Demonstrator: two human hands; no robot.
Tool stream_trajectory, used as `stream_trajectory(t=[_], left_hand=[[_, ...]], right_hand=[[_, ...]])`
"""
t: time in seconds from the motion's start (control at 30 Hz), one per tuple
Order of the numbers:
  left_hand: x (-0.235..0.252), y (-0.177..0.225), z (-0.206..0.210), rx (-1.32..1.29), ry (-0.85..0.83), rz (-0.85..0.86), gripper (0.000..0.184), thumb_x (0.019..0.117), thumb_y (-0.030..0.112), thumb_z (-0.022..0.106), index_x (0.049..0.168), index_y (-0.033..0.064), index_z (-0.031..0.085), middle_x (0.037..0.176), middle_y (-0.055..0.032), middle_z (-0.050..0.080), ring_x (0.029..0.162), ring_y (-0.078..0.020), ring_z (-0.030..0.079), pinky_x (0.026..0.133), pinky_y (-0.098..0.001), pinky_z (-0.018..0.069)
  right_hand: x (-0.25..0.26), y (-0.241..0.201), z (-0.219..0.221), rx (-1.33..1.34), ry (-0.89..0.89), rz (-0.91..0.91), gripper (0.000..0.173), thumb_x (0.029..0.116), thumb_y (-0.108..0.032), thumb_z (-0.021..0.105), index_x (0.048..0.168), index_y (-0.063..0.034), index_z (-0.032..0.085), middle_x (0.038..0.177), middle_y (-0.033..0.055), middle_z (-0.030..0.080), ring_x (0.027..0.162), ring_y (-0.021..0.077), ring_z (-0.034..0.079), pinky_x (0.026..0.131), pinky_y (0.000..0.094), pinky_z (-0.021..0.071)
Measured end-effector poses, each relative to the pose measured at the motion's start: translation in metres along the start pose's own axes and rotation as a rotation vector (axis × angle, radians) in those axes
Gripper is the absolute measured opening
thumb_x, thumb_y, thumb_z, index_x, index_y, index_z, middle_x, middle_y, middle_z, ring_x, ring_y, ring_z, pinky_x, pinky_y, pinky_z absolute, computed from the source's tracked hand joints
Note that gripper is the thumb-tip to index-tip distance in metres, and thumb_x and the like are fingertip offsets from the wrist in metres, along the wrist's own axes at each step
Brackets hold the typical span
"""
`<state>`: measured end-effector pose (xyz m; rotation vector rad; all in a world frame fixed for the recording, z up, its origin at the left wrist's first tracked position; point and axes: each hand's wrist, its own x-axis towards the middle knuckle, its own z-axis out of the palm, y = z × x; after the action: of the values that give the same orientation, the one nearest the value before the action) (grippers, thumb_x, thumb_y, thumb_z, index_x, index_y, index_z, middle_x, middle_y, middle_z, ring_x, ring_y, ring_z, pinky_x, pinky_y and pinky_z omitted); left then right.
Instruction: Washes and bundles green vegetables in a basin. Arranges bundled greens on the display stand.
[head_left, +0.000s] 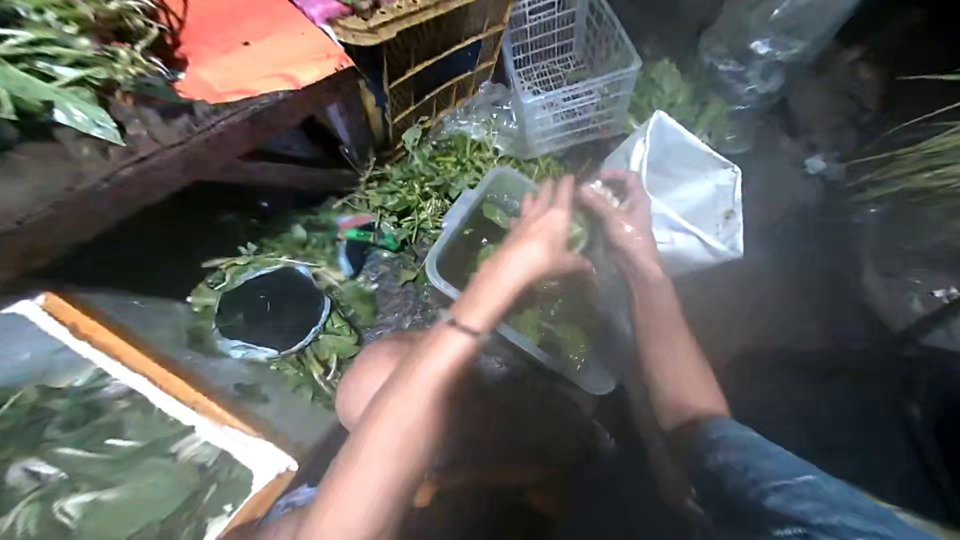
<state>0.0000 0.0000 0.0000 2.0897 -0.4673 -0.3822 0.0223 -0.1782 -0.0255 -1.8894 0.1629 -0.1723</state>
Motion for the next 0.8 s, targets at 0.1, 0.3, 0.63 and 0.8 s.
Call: stream_trajectory(t=[0.1,0.3,0.63,0.8], left_hand=[[0.047,-0.015,0.028,-0.075,0.099,-0.02,0.105,0.0793,0.012,0.086,0.16,0.0002,0.02,0.146,-0.0326,0.046,0.13,-0.0508,0.052,0.102,-0.0679,0.0456],[0.077,-0.06,-0.022,-0.572,0.353,-0.256,0.087,0.0759,0.0,0.081,0.15,0.0007,0.035,0.134,-0.0235,0.059,0.122,-0.0324,0.061,0.101,-0.051,0.0527],[0.058,-0.093,-0.057,-1.034,0.777,-0.24,0.074,0.0639,-0.008,0.07,0.134,0.0035,0.049,0.121,-0.0132,0.062,0.105,-0.0191,0.065,0.082,-0.0366,0.0584],[0.054,-0.095,-0.061,-1.089,0.838,-0.264,0.078,0.0646,-0.012,0.07,0.138,0.0025,0.047,0.124,-0.0157,0.061,0.107,-0.0212,0.064,0.083,-0.0383,0.0582]], right_hand=[[-0.001,-0.015,0.006,0.258,-0.099,0.014,0.036,0.1055,-0.022,0.051,0.136,-0.0033,0.046,0.115,0.0052,0.06,0.096,0.0102,0.064,0.084,0.0312,0.0572],[-0.004,0.105,-0.015,-0.048,-0.1,0.437,0.036,0.1078,-0.019,0.05,0.14,-0.0032,0.052,0.129,0.0132,0.063,0.108,0.0197,0.062,0.091,0.0399,0.0532],[-0.017,0.172,0.02,0.366,-0.446,0.748,0.076,0.0876,0.016,0.053,0.153,-0.019,0.034,0.125,0.0083,0.06,0.095,0.0148,0.064,0.075,0.0323,0.0576],[-0.02,0.168,0.032,0.353,-0.461,0.798,0.048,0.0857,-0.001,0.056,0.13,-0.0123,0.042,0.085,-0.0001,0.062,0.066,0.0069,0.061,0.056,0.0245,0.0534]])
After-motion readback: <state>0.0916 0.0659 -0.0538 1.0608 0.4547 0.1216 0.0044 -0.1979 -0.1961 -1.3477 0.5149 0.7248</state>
